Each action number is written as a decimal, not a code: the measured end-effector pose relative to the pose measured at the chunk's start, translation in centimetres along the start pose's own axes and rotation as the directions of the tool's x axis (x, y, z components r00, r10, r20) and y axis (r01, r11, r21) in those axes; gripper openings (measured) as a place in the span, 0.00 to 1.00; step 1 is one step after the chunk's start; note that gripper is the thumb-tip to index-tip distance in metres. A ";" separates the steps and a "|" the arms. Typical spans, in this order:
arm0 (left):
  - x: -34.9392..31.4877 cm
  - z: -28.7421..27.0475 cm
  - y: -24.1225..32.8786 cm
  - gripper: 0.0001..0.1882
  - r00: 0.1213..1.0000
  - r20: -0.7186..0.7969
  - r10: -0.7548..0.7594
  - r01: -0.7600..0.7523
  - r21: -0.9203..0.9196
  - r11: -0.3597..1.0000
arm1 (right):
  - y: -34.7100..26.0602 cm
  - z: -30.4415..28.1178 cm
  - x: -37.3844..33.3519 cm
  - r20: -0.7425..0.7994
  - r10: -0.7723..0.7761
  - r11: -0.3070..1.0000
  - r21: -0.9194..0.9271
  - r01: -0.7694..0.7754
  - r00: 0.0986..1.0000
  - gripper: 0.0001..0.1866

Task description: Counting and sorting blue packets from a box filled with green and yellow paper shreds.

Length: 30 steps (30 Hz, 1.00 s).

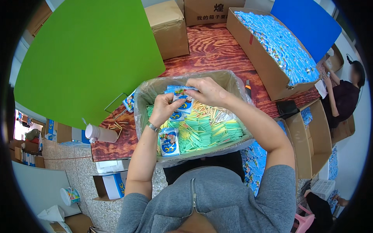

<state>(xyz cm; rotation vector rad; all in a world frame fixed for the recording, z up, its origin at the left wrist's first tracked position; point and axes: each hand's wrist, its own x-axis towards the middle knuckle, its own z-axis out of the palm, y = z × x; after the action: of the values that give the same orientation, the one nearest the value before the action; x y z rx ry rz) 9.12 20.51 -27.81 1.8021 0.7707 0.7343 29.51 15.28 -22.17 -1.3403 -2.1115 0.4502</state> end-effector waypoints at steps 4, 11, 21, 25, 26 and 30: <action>0.1 0.2 0.2 0.15 1.000 -0.020 0.006 -0.003 0.127 0.992 | 0.6 0.1 -0.7 0.019 0.097 0.972 0.212 -0.099 0.995 0.11; 0.1 0.5 -0.9 0.13 0.998 0.070 0.009 -0.006 -0.039 0.999 | 0.5 0.2 0.1 -0.044 -0.018 1.000 -0.019 0.018 0.999 0.10; 0.5 0.0 -0.3 0.14 0.982 -0.185 0.027 -0.031 -0.021 0.999 | 5.7 -0.5 -2.4 0.181 -0.078 0.992 -0.082 0.094 0.980 0.28; 0.1 0.0 -0.5 0.14 0.986 -0.165 -0.007 0.010 0.018 1.000 | 8.0 3.4 -5.4 0.526 0.189 0.732 -0.638 0.239 0.829 0.33; 0.1 0.2 -0.7 0.14 0.991 -0.137 -0.006 0.007 0.004 1.000 | 8.6 4.2 -6.0 0.525 0.190 0.730 -0.640 0.238 0.829 0.33; 0.1 0.3 -0.1 0.15 0.993 -0.117 -0.005 0.007 0.015 1.000 | 10.8 6.0 -6.3 0.494 0.024 0.699 -0.630 0.339 0.869 0.28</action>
<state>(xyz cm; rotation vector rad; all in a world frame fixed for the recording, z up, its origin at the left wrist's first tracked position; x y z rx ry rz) 9.38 20.48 -27.99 1.7819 0.8601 0.8378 35.22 14.44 -34.78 -1.5121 -2.9815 -0.1832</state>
